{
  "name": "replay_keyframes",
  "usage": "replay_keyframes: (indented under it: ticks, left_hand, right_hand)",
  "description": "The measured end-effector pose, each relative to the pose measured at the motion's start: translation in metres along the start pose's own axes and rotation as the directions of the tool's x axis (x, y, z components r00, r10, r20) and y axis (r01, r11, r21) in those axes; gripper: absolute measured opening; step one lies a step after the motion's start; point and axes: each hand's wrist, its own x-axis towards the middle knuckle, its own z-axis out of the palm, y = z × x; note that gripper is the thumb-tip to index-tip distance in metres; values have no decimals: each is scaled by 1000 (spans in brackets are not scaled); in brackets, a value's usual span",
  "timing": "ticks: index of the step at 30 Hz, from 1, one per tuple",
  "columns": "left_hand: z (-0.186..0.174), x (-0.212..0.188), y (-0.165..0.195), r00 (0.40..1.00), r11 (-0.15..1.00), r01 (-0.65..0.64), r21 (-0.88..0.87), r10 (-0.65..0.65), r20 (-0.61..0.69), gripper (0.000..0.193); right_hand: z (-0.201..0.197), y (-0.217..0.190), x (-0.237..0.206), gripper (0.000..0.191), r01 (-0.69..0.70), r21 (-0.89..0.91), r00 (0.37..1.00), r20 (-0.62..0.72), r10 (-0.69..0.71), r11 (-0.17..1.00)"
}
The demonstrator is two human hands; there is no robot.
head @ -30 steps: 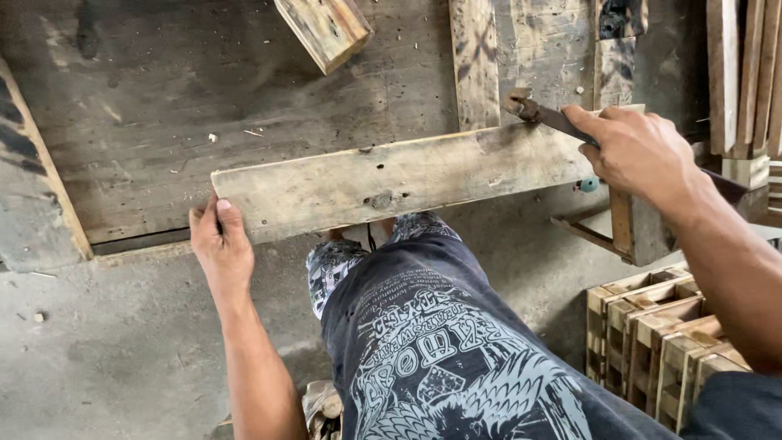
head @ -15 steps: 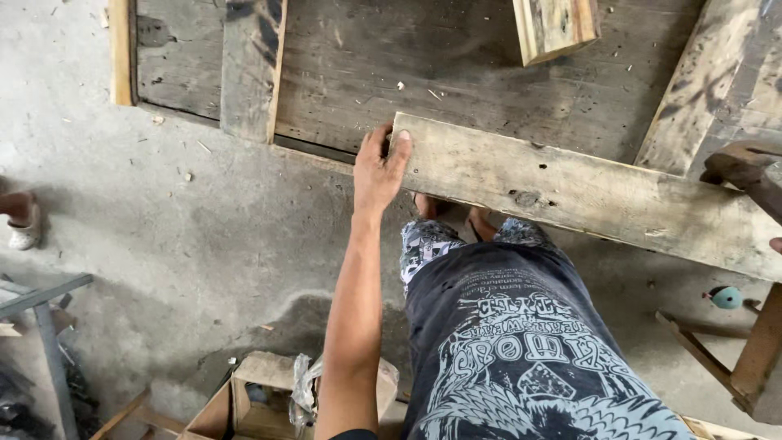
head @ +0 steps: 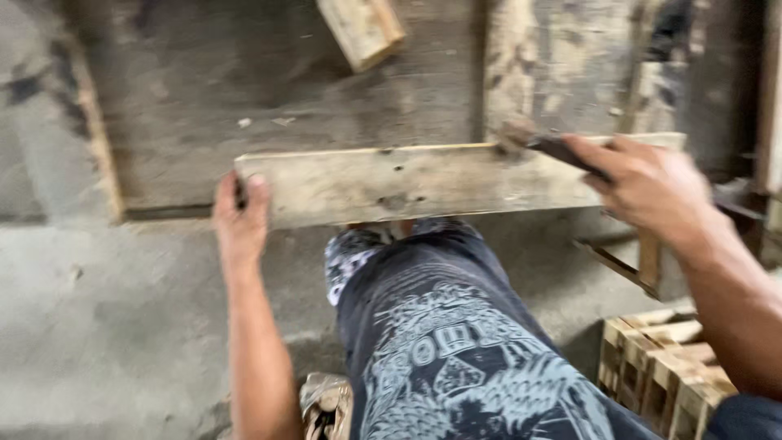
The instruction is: The person hammers nails into a wooden plank using a hammer. They repeatedly pick up nails from a container, position them on the plank, and drive them in with the hammer.
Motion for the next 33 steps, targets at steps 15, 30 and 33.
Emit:
replay_keyframes:
  ticks: [15,30,33]
  left_hand:
    - [42,-27,65,831,761,-319,565,511,-219,39]
    - [188,-51,143,775,565,-607,559,577,258,48]
    - [188,-53,142,773,560,-605,566,583,249,48]
  right_hand:
    - [-39,31,11,65,-193,222,976,144,164,956]
    - [-17,90,62,71,-235,-222,864,397,308,946]
    - [14,133,78,74,-135,-274,804,531,267,952]
